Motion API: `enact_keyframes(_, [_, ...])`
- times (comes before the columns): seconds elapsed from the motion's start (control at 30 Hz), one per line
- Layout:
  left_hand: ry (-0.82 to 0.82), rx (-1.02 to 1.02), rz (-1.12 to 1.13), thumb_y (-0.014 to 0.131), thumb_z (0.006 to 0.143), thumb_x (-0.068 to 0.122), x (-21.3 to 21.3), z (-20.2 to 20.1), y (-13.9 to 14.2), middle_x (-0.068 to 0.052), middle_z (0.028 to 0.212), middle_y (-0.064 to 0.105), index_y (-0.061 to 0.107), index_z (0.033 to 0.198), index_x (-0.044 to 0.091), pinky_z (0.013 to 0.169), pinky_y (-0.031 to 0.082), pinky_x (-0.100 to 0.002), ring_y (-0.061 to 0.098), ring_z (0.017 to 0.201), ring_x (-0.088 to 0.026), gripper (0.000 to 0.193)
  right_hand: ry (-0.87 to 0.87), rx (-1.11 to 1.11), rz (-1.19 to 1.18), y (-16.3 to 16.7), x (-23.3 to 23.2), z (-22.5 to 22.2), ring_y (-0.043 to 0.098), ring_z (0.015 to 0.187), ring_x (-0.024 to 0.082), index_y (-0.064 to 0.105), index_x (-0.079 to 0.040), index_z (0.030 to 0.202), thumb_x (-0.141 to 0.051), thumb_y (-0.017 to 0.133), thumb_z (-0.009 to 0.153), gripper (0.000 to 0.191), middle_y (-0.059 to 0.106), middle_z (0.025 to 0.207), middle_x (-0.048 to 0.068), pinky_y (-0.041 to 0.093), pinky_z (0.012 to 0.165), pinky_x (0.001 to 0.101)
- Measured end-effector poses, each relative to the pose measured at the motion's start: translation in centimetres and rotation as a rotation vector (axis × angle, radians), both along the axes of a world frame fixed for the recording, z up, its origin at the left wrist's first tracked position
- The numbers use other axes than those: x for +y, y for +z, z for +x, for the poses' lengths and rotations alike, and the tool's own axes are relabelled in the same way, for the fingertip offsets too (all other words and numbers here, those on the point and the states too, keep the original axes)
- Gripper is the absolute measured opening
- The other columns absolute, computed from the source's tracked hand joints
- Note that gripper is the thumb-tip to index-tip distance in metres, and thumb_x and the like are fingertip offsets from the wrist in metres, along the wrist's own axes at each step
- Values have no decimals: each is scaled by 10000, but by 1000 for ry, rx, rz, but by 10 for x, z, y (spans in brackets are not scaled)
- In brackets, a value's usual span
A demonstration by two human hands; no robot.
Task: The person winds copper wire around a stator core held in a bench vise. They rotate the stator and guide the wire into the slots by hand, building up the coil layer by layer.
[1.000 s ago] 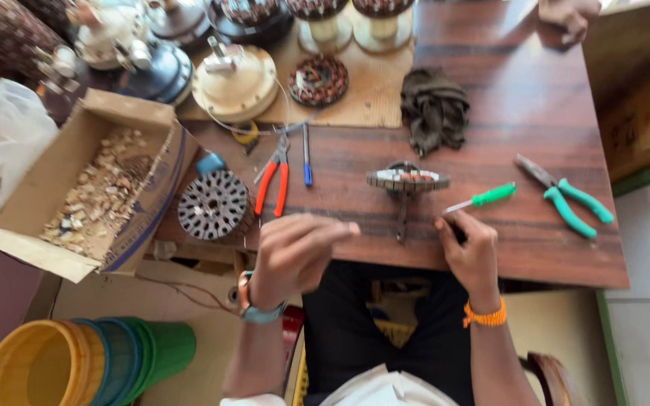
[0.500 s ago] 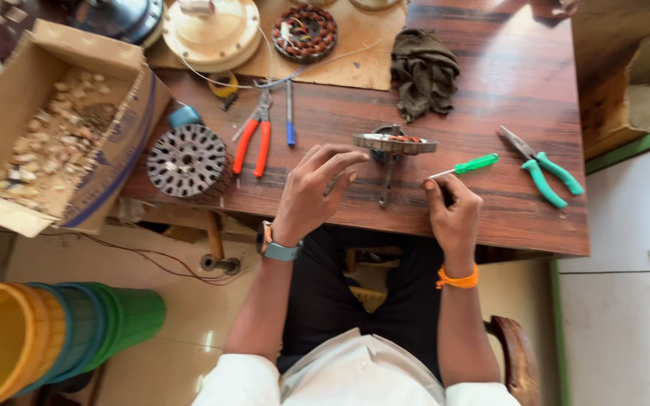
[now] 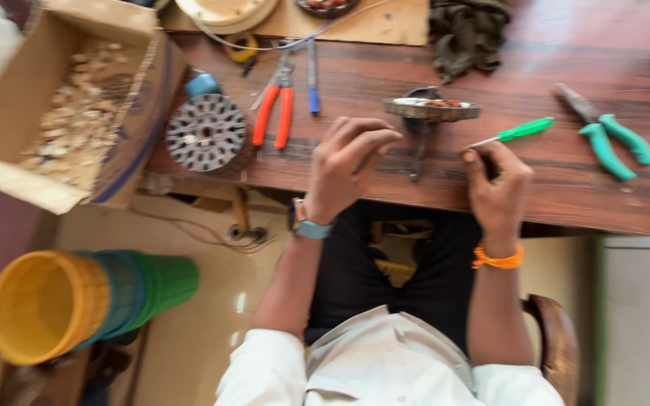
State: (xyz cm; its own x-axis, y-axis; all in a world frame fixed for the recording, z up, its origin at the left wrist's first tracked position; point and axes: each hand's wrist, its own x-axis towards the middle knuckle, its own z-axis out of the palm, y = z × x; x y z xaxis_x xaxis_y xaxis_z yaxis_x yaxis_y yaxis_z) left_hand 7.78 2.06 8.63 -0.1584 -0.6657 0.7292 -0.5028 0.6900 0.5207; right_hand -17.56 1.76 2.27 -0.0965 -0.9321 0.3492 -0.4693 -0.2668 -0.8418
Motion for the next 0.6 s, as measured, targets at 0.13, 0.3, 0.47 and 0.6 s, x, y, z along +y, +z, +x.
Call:
enact_keyframes(0.13, [-56, 18, 161, 666, 917, -40, -2, 1, -3, -28, 958, 700, 726, 1139, 110, 785, 571, -358, 703, 889, -229, 274, 49, -85, -3, 5, -8, -1, 562, 797, 91, 708, 30, 1012, -117, 707, 1066, 157, 624, 894, 37, 460, 721, 259])
enact_keyframes(0.3, [-93, -73, 137, 671, 891, -13, -3, -1, -3, -38, 955, 707, 719, 1124, 118, 777, 575, -365, 703, 891, -234, 271, 15, -195, 88, 15, -20, 20, 589, 838, 102, 716, -7, 1079, -158, 745, 997, 174, 649, 966, 26, 487, 741, 252])
enact_keyframes(0.47, [-133, -133, 197, 665, 902, -10, -1, -1, -4, -41, 934, 690, 713, 1143, 123, 757, 567, -378, 692, 877, -242, 280, -38, -35, -17, 10, -18, 46, 639, 966, 199, 744, -32, 1040, -108, 821, 870, 202, 661, 1047, 77, 521, 840, 335])
enact_keyframes(0.6, [-129, -141, 184, 687, 893, 20, -4, -5, -10, -41, 927, 684, 717, 1121, 128, 755, 566, -388, 688, 871, -254, 254, -47, 60, -72, 7, -19, 45, 653, 1023, 236, 757, -29, 961, -91, 834, 848, 150, 682, 1048, 92, 511, 908, 391])
